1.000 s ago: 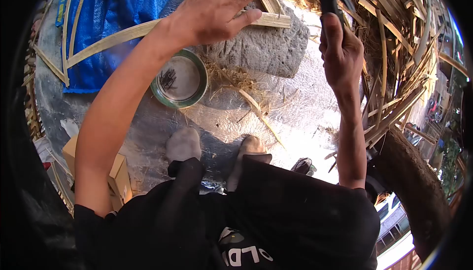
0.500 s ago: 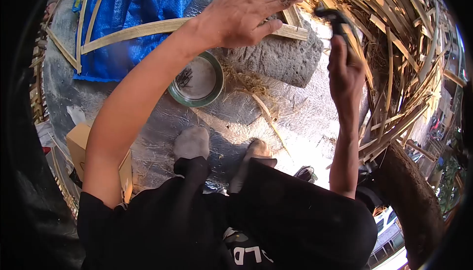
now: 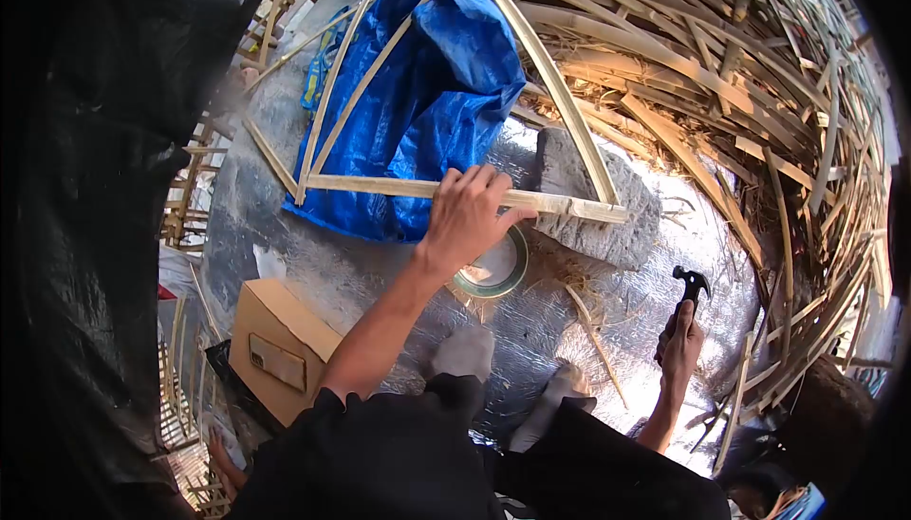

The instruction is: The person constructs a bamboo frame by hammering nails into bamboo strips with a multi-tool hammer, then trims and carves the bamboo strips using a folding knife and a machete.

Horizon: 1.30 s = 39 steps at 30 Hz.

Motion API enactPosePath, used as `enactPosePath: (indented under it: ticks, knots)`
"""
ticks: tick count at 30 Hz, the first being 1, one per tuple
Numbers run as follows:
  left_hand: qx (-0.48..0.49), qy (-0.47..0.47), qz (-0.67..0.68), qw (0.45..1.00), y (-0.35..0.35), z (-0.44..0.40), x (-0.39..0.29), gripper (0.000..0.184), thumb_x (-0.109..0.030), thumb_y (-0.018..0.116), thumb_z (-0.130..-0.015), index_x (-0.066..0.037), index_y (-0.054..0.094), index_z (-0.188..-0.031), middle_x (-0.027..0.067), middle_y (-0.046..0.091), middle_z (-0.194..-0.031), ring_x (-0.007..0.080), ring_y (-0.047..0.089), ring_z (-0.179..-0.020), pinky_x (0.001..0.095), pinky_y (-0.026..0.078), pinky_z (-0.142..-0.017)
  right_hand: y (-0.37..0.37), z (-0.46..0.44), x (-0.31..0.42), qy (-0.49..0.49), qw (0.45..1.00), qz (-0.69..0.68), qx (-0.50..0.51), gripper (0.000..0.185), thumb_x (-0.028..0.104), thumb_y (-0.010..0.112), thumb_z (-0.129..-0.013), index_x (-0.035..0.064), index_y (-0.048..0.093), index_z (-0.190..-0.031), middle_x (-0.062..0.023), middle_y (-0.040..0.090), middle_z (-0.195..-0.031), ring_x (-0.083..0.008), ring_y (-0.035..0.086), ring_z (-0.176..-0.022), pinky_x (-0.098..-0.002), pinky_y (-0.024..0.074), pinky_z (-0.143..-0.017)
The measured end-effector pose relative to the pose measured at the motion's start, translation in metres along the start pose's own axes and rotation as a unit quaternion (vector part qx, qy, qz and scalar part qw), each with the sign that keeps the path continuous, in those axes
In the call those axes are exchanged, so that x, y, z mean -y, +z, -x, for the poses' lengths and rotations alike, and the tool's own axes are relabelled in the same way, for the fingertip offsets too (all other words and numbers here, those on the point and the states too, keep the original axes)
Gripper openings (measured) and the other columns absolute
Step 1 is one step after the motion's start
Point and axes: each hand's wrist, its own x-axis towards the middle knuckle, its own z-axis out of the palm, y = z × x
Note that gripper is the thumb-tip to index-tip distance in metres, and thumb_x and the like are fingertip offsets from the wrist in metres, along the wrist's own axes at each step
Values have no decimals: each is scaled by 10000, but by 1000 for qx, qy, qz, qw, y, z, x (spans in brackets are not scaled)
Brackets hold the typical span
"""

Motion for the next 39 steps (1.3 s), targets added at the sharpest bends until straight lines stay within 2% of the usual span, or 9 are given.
enactPosePath:
  ticks: [7, 11, 13, 15, 26, 29, 33, 35, 39]
  knots:
    - [-291, 112, -25, 950, -84, -72, 3, 524, -570, 603, -954, -103, 568, -719, 63, 574, -602, 252, 594, -460, 369, 420, -424, -1, 3, -26, 29, 997, -75, 5, 556, 589, 487, -1019, 139, 455, -693, 60, 369, -545, -43, 347, -419, -259, 257, -377]
    - [-484, -82, 54, 869, -239, -138, 76, 645, -543, 442, -1029, -41, 510, -630, 15, 501, -542, 123, 463, -523, 342, 329, -509, -1, 7, -22, -19, 999, -47, -2, 560, 585, 506, -1014, 150, 432, -670, 73, 342, -530, -37, 315, -417, -255, 233, -378]
    - [-470, -238, 217, 822, -327, -131, 100, 466, -542, 401, -1044, -174, 612, -853, 42, 569, -637, 179, 572, -547, 303, 465, -482, -2, 7, -18, -19, 999, -42, 10, 564, 582, 509, -1015, 146, 430, -665, 65, 357, -526, -44, 339, -419, -261, 242, -381]
    - [-366, -158, 387, 832, -393, -96, 187, 694, -628, 229, -1053, -56, 513, -781, -19, 347, -565, 115, 304, -455, 281, 261, -439, -1, 6, -22, -27, 1000, 1, -9, 597, 590, 533, -1001, 130, 438, -634, 46, 388, -526, -62, 365, -435, -277, 252, -407]
    - [-302, -446, 618, 573, -138, 127, 295, 655, -770, 298, -956, -168, 404, -721, -53, 277, -480, 93, 222, -379, 253, 168, -351, -2, -26, -47, -76, 981, 173, -36, 684, 611, 579, -968, 39, 525, -597, 12, 408, -525, -97, 371, -504, -306, 270, -495]
    - [-263, -445, 658, 548, -95, 126, 281, 625, -745, 337, -963, -173, 409, -722, -55, 278, -465, 82, 219, -364, 249, 181, -338, -2, -22, -32, -80, 972, 218, -44, 645, 592, 595, -966, -14, 628, -747, -37, 510, -619, -138, 452, -588, -332, 338, -549]
    - [-231, -384, 741, 501, -78, 105, 303, 610, -717, 341, -976, -168, 425, -725, -57, 298, -463, 78, 220, -357, 243, 199, -336, 15, -4, 8, -357, 829, 381, -198, 578, 411, 680, -949, -21, 537, -1307, -157, 627, -1056, -297, 603, -989, -426, 458, -915]
    - [-239, -390, 784, 419, -89, 85, 297, 600, -683, 330, -996, -158, 440, -727, -56, 311, -461, 75, 222, -353, 237, 218, -335, 35, 24, 65, -287, 937, 195, -43, 587, 377, 714, -912, -23, 538, -1305, -165, 630, -1104, -298, 597, -1034, -443, 449, -943]
    - [-233, -391, 785, 421, -103, 44, 257, 620, -660, 262, -1019, -146, 445, -725, -46, 319, -470, 78, 216, -357, 231, 223, -341, 90, 74, 165, -371, 894, 107, 227, 786, 389, 798, -808, -6, 461, -1397, -183, 625, -1237, -275, 594, -1133, -409, 445, -995]
